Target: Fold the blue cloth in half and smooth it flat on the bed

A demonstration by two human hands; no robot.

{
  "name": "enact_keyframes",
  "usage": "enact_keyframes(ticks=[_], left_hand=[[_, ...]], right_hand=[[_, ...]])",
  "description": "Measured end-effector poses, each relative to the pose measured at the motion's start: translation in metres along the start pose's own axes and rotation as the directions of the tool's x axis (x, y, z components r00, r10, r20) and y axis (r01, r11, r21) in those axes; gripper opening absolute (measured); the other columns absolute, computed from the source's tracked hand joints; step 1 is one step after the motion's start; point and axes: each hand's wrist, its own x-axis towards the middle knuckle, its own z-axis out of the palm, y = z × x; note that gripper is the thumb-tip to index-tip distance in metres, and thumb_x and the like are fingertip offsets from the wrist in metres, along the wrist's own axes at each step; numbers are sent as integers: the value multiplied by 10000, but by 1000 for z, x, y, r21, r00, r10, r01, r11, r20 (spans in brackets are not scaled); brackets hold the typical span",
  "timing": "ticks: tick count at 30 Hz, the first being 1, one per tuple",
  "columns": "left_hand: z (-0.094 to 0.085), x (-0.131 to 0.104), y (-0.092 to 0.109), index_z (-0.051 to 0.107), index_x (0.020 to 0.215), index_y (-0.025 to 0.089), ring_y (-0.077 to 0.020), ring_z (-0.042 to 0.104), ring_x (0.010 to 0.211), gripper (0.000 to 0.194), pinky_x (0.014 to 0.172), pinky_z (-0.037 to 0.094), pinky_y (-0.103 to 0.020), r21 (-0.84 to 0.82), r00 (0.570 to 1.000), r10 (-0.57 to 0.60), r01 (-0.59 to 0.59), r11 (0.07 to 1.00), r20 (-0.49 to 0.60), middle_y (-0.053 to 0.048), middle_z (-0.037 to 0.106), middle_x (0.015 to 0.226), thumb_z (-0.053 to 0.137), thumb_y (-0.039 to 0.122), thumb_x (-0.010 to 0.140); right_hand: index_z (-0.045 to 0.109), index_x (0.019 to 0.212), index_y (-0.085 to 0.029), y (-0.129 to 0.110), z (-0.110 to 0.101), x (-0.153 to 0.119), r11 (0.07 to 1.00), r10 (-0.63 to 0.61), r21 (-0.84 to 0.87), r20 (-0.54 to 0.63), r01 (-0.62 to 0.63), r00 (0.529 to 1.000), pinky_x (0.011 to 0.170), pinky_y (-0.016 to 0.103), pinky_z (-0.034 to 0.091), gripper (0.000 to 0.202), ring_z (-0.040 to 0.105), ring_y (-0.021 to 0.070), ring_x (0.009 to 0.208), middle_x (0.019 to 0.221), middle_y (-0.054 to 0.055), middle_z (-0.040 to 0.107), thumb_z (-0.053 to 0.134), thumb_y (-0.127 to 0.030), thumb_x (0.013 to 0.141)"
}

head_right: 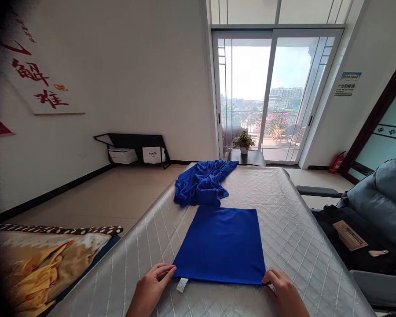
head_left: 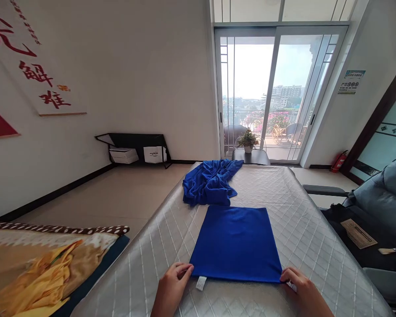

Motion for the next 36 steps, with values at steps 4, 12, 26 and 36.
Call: enact_keyframes(ticks=[4,12,26,36], left_hand=[[1,-8,-10,795,750,252,-258,734,747,514,715,601,-350,49,999,2,0,999,-37,-71,752,875,537,696,766],[1,-21,-17,787,793,262,-243,733,774,458,725,588,-325,143,998,39,-31,989,-50,-63,757,917,500,617,832],[8,-21,-4,752,929,235,-293,670,946,301,873,544,-453,493,987,162,-148,857,14,-99,686,1002,499,391,877],[128,-33,116,379,1515,272,-244,373,1427,545,1160,359,-422,126,588,626,-772,623,512,-39,420,1550,437,461,1007]], right_hand=[[620,843,-251,-1,8,-6,999,-32,4,-14,32,999,730,276,522,170,662,170,769,949,40,689,455,-263,878],[638,821,-249,-11,7,-13,993,-78,-90,-47,74,996,761,269,513,259,668,174,821,920,50,691,400,-286,916],[736,908,-259,-31,12,5,933,-56,-355,-13,48,998,940,376,490,337,648,216,989,1002,58,718,408,-316,963],[425,1488,-173,-8,77,36,855,-1,-518,-75,-38,997,1191,512,252,569,242,288,1476,1584,103,308,337,-437,992]])
